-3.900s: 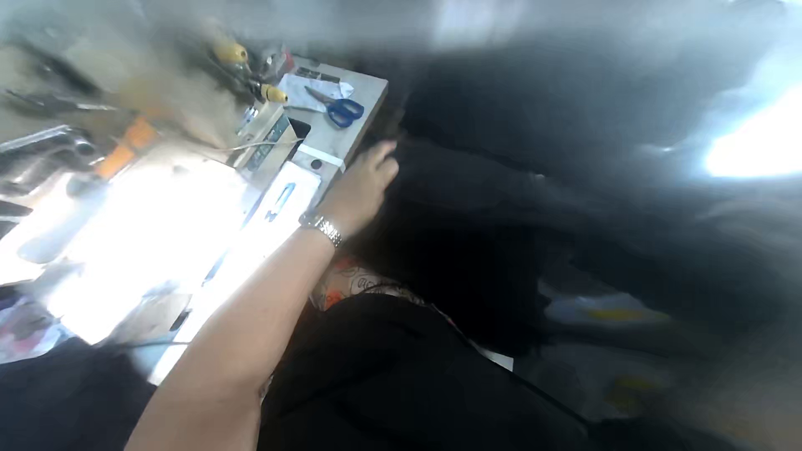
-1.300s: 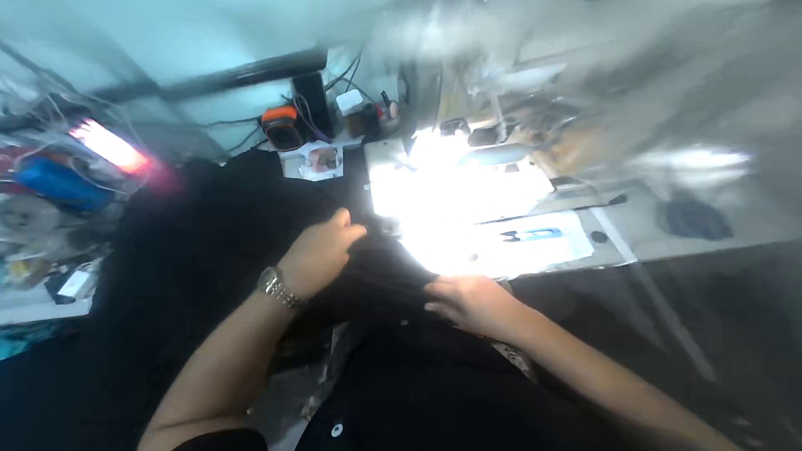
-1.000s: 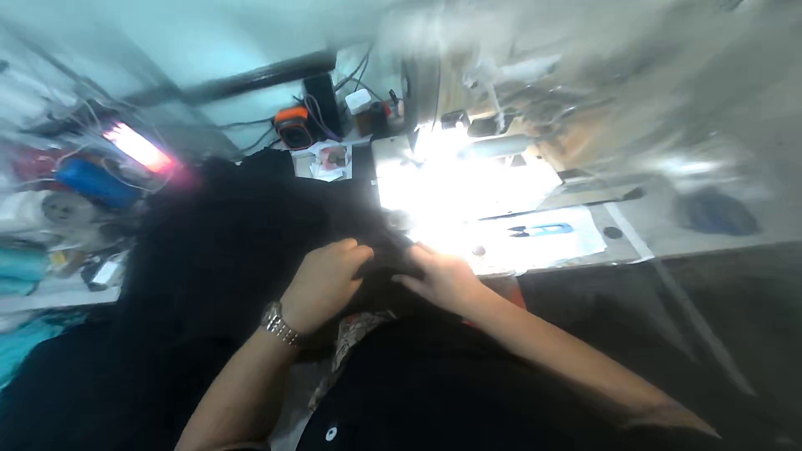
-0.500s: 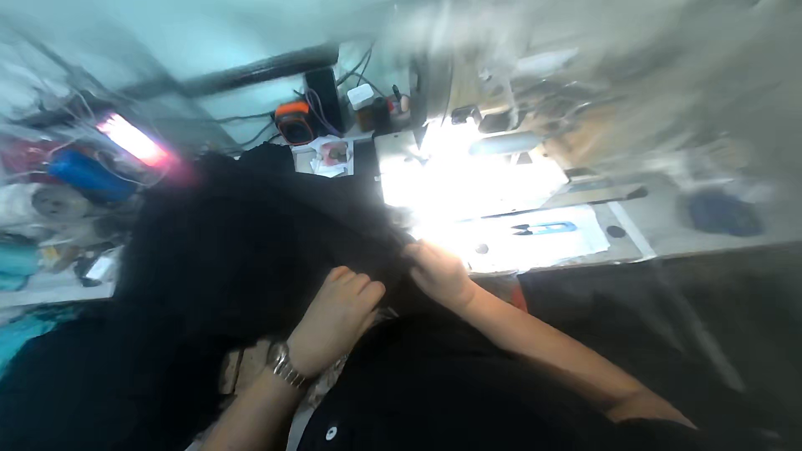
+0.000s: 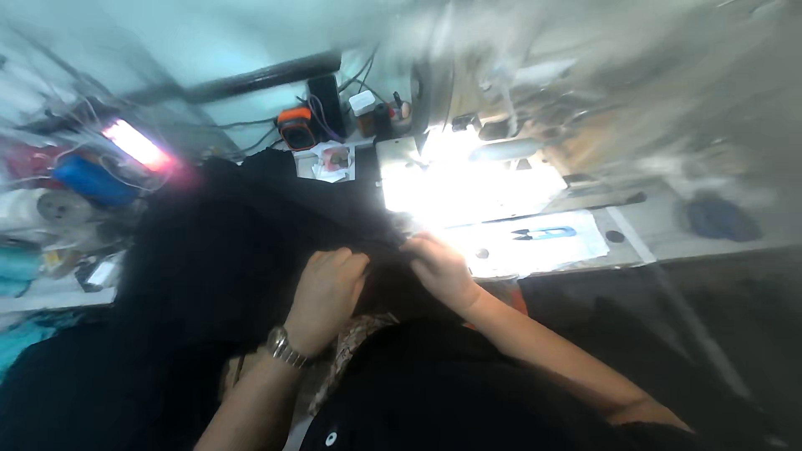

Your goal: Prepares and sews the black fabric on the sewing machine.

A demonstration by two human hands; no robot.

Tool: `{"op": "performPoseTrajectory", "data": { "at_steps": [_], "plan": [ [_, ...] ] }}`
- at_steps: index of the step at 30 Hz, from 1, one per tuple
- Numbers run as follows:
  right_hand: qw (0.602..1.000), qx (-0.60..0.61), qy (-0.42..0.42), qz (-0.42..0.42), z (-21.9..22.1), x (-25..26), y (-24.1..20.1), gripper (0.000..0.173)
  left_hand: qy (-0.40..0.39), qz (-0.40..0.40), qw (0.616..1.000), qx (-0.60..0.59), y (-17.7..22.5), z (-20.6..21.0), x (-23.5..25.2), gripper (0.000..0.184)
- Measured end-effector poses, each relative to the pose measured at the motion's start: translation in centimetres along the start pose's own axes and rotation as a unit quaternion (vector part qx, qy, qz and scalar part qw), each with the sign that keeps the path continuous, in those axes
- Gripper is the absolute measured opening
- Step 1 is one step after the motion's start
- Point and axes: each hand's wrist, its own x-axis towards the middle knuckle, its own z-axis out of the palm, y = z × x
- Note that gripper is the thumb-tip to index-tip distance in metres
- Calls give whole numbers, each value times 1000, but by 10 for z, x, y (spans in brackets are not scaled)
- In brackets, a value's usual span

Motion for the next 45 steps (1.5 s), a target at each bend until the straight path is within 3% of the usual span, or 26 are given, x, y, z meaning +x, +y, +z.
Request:
{"op": "performPoseTrajectory", "data": {
  "at_steps": [3, 6, 9, 11, 14, 18, 20, 24, 28, 35, 39, 45],
  "plan": [
    [980, 148, -46, 127, -12, 12, -5, 13, 35, -40, 992, -119, -5, -2, 37, 20],
    [919, 279, -82, 267, -29, 25, -12, 17, 26, -84, 959, -268, -2, 6, 83, 16],
    [891, 298, -56, 338, -40, 31, -10, 21, 26, -73, 975, -208, -1, 27, 127, 16],
    [915, 247, -31, 318, -46, 31, -1, 20, -21, -75, 988, -134, -4, 41, 153, 21],
    [961, 50, -68, 265, -63, 35, 10, 24, -86, -100, 990, -57, -8, 67, 188, 27],
    [963, -142, -111, 202, -73, 49, 13, 28, 22, -36, 998, -51, -6, 92, 206, 21],
    [953, -181, -127, 207, -73, 55, 14, 26, -15, -70, 995, -63, -3, 92, 215, 26],
    [950, -221, -116, 188, -68, 60, 14, 23, -22, -118, 986, -115, -13, 104, 232, 35],
    [949, -235, -108, 180, -62, 61, 10, 23, -88, -156, 968, -179, -4, 90, 235, 52],
    [956, -228, -85, 164, -63, 55, 10, 24, -44, -112, 980, -157, -30, 120, 247, 35],
    [953, -242, -86, 159, -59, 60, 16, 21, -58, -151, 971, -174, -24, 115, 251, 41],
    [958, -198, -99, 185, -63, 52, 6, 23, -87, -122, 972, -181, -22, 102, 247, 32]
  ]
}}
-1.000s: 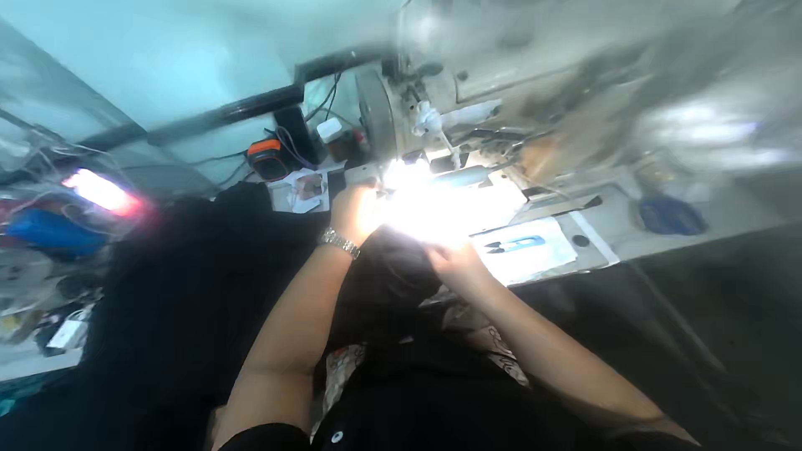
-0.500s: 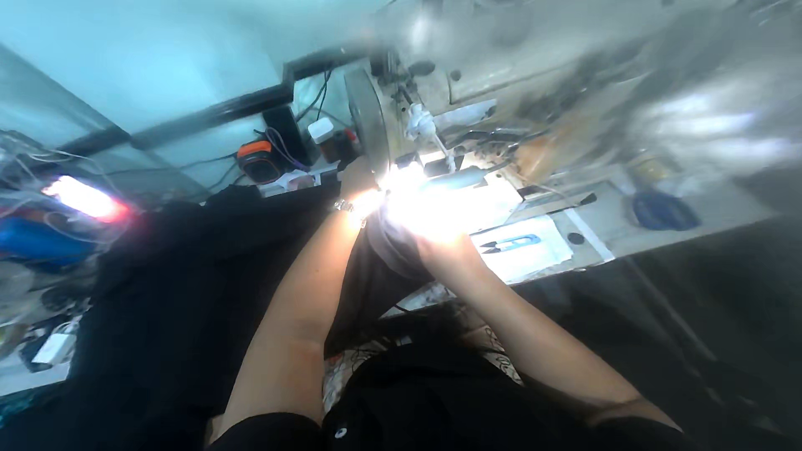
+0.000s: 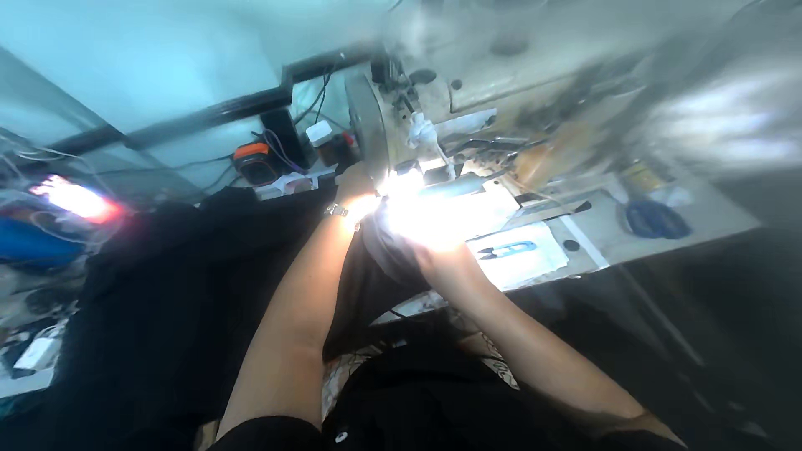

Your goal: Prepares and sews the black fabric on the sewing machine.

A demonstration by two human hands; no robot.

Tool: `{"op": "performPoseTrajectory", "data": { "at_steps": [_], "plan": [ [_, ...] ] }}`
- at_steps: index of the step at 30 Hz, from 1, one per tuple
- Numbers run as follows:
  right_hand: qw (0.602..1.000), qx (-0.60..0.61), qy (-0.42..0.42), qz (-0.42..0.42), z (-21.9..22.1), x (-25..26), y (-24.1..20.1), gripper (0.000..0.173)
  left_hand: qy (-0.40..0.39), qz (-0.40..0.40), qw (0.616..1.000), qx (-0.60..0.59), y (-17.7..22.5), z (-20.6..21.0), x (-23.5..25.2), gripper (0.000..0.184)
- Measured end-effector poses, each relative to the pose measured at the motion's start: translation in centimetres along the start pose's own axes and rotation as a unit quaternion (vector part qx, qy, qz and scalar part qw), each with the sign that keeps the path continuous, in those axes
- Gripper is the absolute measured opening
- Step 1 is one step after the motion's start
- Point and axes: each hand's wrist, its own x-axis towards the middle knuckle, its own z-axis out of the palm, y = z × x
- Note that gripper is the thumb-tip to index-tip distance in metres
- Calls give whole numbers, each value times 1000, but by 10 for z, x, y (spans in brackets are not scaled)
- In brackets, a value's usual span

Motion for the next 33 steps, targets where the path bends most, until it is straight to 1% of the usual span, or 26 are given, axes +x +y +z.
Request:
{"op": "performPoseTrajectory", "data": {
  "at_steps": [4, 8, 13, 17, 23, 27, 31, 33],
  "plan": [
    [999, -2, -28, 23, -3, -2, -1, 25, 10, 14, 1000, 7, -1, 3, -3, 35],
    [1000, -7, -6, 10, 0, -2, 0, 24, 10, 13, 1000, -17, 4, -2, -6, 28],
    [1000, -19, 18, -7, 5, -2, 1, 24, 14, 14, 1000, 0, 4, 0, -3, 30],
    [1000, -13, 16, -12, 6, -3, 3, 24, 15, 9, 1000, -17, 2, 3, -6, 34],
    [999, -10, 33, -18, 7, -3, 4, 25, 27, 14, 999, -36, 7, -2, -8, 33],
    [999, -9, 30, -20, 7, -4, 4, 26, 20, -15, 998, -60, 2, 3, -5, 30],
    [1000, -1, 21, -13, 4, -5, 3, 26, 36, 23, 999, -13, 2, 4, -7, 33],
    [1000, 0, 20, -10, 4, -5, 3, 26, 30, 15, 999, 2, 3, 4, -7, 34]
  ]
}}
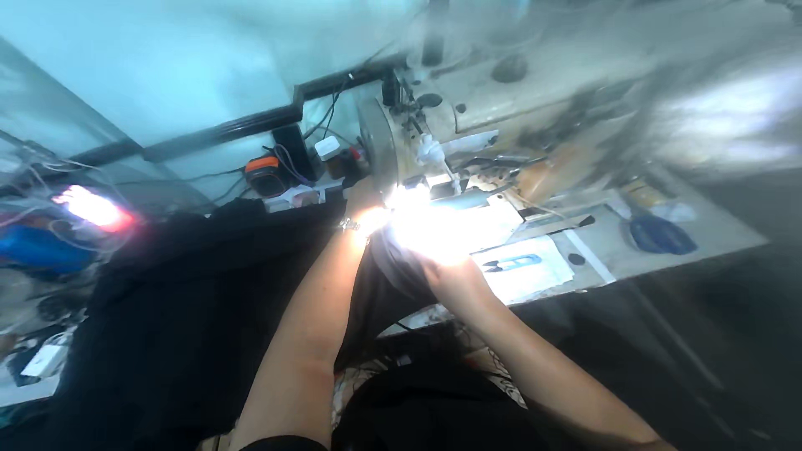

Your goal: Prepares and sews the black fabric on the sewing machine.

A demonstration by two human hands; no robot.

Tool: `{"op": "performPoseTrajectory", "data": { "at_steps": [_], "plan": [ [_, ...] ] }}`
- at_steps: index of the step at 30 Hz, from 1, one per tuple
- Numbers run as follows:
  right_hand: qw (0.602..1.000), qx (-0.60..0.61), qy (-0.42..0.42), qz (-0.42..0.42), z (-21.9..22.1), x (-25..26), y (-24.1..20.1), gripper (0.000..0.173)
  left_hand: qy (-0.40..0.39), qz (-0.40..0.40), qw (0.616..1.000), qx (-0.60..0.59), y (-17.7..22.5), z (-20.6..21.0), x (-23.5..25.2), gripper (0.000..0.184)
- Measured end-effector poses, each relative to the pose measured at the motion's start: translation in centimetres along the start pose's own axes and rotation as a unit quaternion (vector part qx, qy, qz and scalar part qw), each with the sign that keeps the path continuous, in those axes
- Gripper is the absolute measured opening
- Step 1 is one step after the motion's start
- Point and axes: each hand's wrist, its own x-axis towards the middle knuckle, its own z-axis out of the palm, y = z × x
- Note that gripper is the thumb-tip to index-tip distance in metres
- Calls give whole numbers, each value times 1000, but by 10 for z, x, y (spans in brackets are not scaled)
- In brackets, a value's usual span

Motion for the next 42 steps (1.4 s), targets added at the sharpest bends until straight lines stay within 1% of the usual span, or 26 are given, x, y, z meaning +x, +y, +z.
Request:
{"op": "performPoseTrajectory", "data": {
  "at_steps": [3, 5, 8, 12, 15, 19, 20, 21, 23, 24, 25, 27, 29, 30, 31, 32, 33, 34, 35, 36, 37, 38, 39, 40, 41, 42],
  "plan": [
    [1000, -5, -7, 2, -1, 0, -1, 27, -13, -20, 1000, -12, -2, 0, 1, 28],
    [1000, -4, -18, 6, -3, 1, -2, 27, -25, -38, 999, 2, -1, 0, 3, 30],
    [1000, 5, -19, 10, -2, 1, -1, 27, -57, -44, 997, 10, 3, -6, 5, 31],
    [999, -2, -36, 8, -3, -4, 0, 28, -42, -33, 998, 23, 5, -5, 2, 36],
    [999, -5, -47, 17, -6, -5, -2, 30, -39, -45, 998, -7, 9, -9, 0, 36],
    [999, -3, -39, 15, 0, -4, 0, 29, -58, -51, 996, 50, 1, -4, 8, 43],
    [999, -3, -35, 10, 2, -2, 0, 29, -54, -57, 996, 45, 3, -6, 10, 45],
    [1000, -2, -30, 6, 3, 1, 1, 28, -28, -49, 998, 37, 0, -6, 16, 47],
    [999, 5, -38, 9, 2, 4, 0, 29, 57, -8, 997, 43, -17, 5, 34, 52],
    [999, 12, -42, 11, 2, 5, -1, 29, 84, 7, 995, 49, -21, 4, 38, 55],
    [999, 15, -40, 9, 2, 5, 0, 29, 93, 13, 995, 35, -17, -3, 35, 55],
    [999, 28, -29, 3, 4, 4, 5, 29, 112, 37, 993, -8, -13, -14, 19, 50],
    [999, 40, -24, 1, 6, 4, 8, 29, 147, 65, 986, -34, -20, -14, -9, 42],
    [999, 44, -26, 2, 6, 4, 9, 29, 166, 100, 981, -33, -20, -15, -30, 35],
    [998, 45, -39, 7, 5, 4, 8, 30, 168, 146, 974, -28, -21, -14, -52, 26],
    [997, 45, -56, 11, 2, 5, 8, 30, 142, 190, 971, -25, -21, -12, -73, 23],
    [997, 42, -65, 8, -1, 7, 8, 29, 86, 228, 970, -5, -20, -9, -91, 28],
    [996, 33, -78, 4, -5, 9, 8, 28, 32, 258, 965, 44, -20, -8, -105, 34],
    [994, 22, -105, 6, -11, 11, 7, 29, 4, 279, 955, 101, -19, -8, -115, 32],
    [992, 6, -128, 2, -17, 13, 5, 29, -9, 286, 947, 145, -17, -11, -123, 22],
    [990, -15, -139, -6, -21, 15, 4, 29, -18, 279, 945, 168, -11, -16, -131, 17],
    [986, -32, -162, -6, -27, 17, 2, 31, -30, 271, 948, 164, -2, -24, -141, 16],
    [982, -47, -184, -5, -32, 20, 1, 33, -53, 269, 953, 129, 12, -33, -153, 17],
    [981, -57, -185, -15, -34, 20, 3, 33, -94, 283, 953, 55, 29, -43, -168, 18],
    [984, -67, -156, -46, -31, 19, 8, 31, -154, 316, 935, -41, 45, -52, -181, 19],
    [987, -68, -100, -102, -26, 15, 15, 28, -209, 350, 905, -119, 57, -57, -191, 18]
  ]
}}
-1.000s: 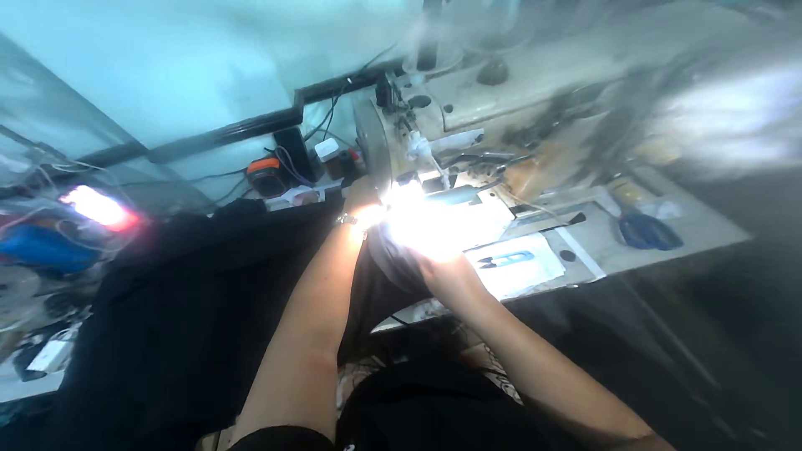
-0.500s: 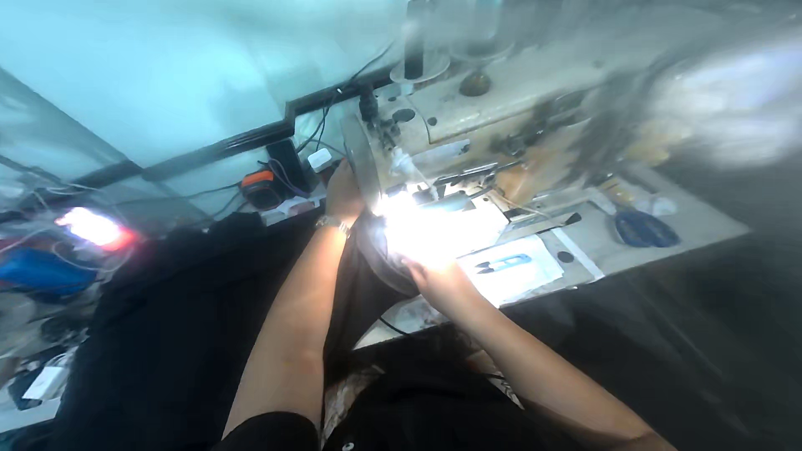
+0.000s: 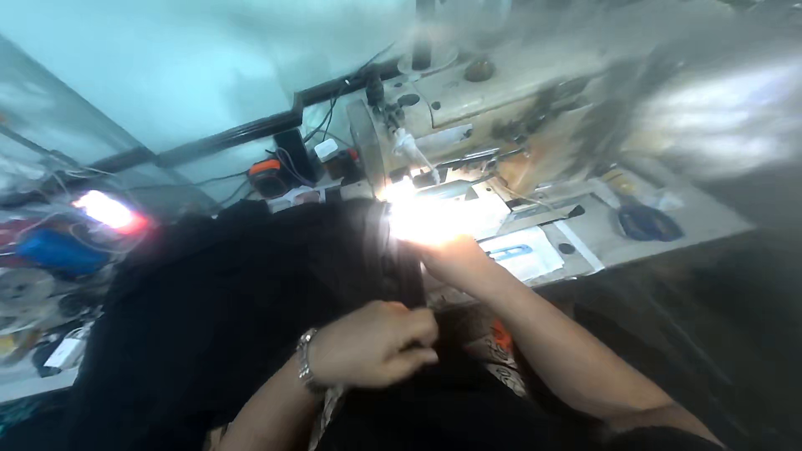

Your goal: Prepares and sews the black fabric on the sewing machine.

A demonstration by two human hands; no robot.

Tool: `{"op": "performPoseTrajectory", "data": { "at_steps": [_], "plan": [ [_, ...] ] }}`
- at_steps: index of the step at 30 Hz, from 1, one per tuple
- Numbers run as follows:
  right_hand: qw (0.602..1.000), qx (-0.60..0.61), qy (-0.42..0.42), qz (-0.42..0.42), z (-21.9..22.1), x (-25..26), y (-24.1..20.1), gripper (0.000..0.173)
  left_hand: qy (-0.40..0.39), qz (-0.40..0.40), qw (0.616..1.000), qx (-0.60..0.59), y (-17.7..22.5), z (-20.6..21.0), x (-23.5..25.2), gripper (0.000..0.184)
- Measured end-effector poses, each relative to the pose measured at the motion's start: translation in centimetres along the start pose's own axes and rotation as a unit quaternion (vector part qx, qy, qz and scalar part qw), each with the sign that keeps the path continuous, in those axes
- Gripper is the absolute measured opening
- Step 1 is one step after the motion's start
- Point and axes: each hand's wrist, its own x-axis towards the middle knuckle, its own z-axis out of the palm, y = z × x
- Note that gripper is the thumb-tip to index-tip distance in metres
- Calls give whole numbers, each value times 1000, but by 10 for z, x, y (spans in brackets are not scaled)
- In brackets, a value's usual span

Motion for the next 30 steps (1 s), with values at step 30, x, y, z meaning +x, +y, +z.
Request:
{"op": "performPoseTrajectory", "data": {
  "at_steps": [30],
  "plan": [
    [994, 57, 74, -61, 18, 0, 11, 24, 223, -270, 907, 235, -146, -22, 57, 21]
  ]
}}
